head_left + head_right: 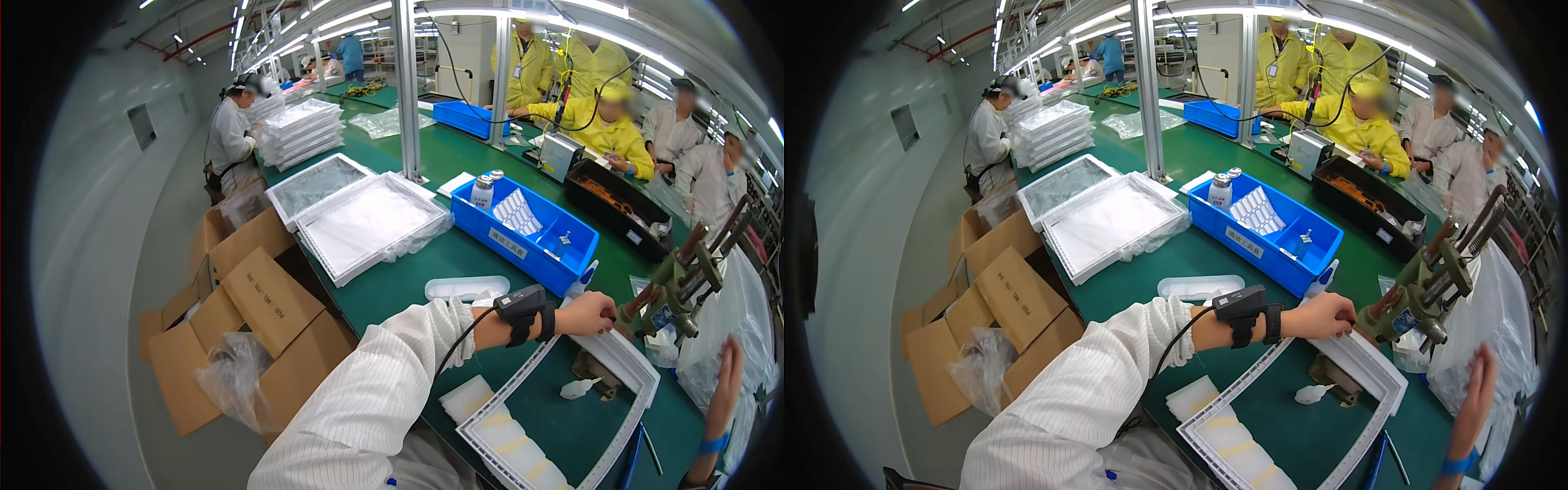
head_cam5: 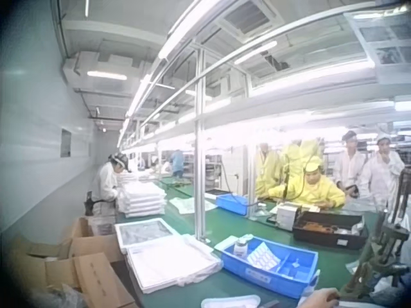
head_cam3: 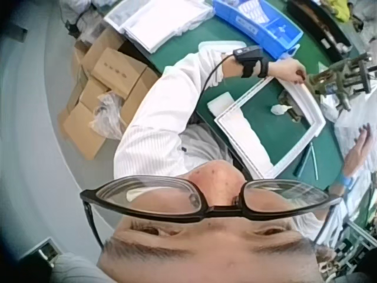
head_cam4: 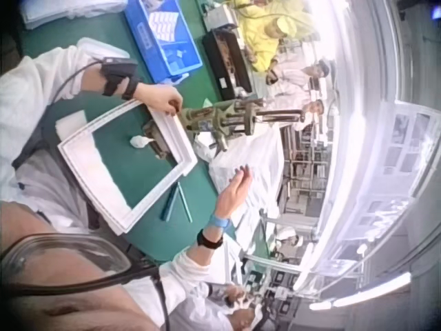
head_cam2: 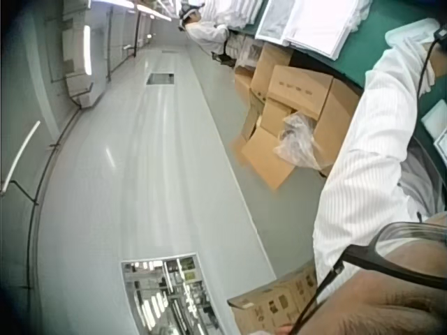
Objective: The worker is assembling a white plastic frame using glue, small metal pins, and a manual press.
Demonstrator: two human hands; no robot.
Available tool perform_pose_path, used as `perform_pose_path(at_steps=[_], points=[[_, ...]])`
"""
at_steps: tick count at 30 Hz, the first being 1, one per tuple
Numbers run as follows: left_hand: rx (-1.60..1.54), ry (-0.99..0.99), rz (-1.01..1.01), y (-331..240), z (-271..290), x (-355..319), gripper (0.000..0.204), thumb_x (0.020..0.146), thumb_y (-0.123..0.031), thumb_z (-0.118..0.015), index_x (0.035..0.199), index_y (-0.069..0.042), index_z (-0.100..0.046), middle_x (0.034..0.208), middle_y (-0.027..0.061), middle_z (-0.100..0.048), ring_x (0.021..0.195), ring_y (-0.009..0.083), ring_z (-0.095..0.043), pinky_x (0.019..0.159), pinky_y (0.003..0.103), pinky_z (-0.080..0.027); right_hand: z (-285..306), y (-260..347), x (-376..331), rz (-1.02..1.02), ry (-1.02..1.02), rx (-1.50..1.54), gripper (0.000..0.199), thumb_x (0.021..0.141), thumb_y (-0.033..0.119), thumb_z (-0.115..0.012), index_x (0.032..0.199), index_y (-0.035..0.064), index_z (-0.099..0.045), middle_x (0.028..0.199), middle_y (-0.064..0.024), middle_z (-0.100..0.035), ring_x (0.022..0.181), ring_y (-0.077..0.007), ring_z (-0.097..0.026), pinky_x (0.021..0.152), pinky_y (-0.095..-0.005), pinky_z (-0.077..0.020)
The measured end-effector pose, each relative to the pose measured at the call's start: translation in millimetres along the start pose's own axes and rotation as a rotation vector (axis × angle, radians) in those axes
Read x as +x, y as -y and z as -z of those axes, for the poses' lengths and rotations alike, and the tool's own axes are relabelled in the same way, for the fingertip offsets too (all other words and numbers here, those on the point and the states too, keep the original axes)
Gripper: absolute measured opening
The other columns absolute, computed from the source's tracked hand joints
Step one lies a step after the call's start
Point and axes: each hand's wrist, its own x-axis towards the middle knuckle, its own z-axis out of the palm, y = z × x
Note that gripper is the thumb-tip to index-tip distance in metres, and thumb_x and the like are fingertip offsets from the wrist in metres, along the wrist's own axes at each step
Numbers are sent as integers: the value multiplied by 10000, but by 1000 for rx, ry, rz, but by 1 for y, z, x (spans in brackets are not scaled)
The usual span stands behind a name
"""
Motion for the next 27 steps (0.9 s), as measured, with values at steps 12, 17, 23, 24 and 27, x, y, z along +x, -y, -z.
perform_pose_path(at_steps=[12, 17, 23, 24, 27], points=[[-6, 13, 56, 0, 24, 0, 180, 932, -71, -676, 1066, 49, -692, 998, 105, -745, 900, 145, -702, 813, 281, -553, -82, 139, 182, -82, -48, 700, 704, 992, 630, -428, 1473, 117, -468, 1351, -127, -627, 1302, -219, -536, 1104, -398, -370], [10, 44, 39, -13, -7, 20, 224, 871, -134, -748, 1025, 28, -750, 930, 108, -758, 837, 158, -701, 782, 302, -550, -70, 131, 220, 58, 264, 1044, 561, 1019, 476, -452, 1297, 3, -569, 971, -221, -711, 839, -359, -732, 760, -420, -616], [228, 65, 75, -16, -15, 15, 269, 874, -150, -748, 1051, 52, -748, 956, 130, -758, 875, 153, -698, 808, 287, -536, -80, 182, 185, 10, 91, 1071, 478, 1061, 392, -384, 1080, -5, -650, 854, -161, -704, 753, -262, -701, 717, -401, -582], [225, 69, 79, -14, -17, 15, 300, 860, -176, -762, 1047, 58, -748, 946, 144, -757, 877, 168, -702, 811, 298, -539, -81, 184, 191, 130, 2, 977, 481, 1063, 393, -382, 1032, 2, -659, 836, -146, -703, 735, -249, -689, 722, -386, -568], [213, 82, 45, -10, -17, 18, 302, 855, -183, -766, 1035, 60, -751, 934, 144, -756, 865, 174, -699, 806, 304, -540, -76, 164, 209, 281, -128, 811, 460, 1062, 364, -398, 966, 14, -680, 811, -115, -704, 728, -222, -671, 752, -352, -533]])
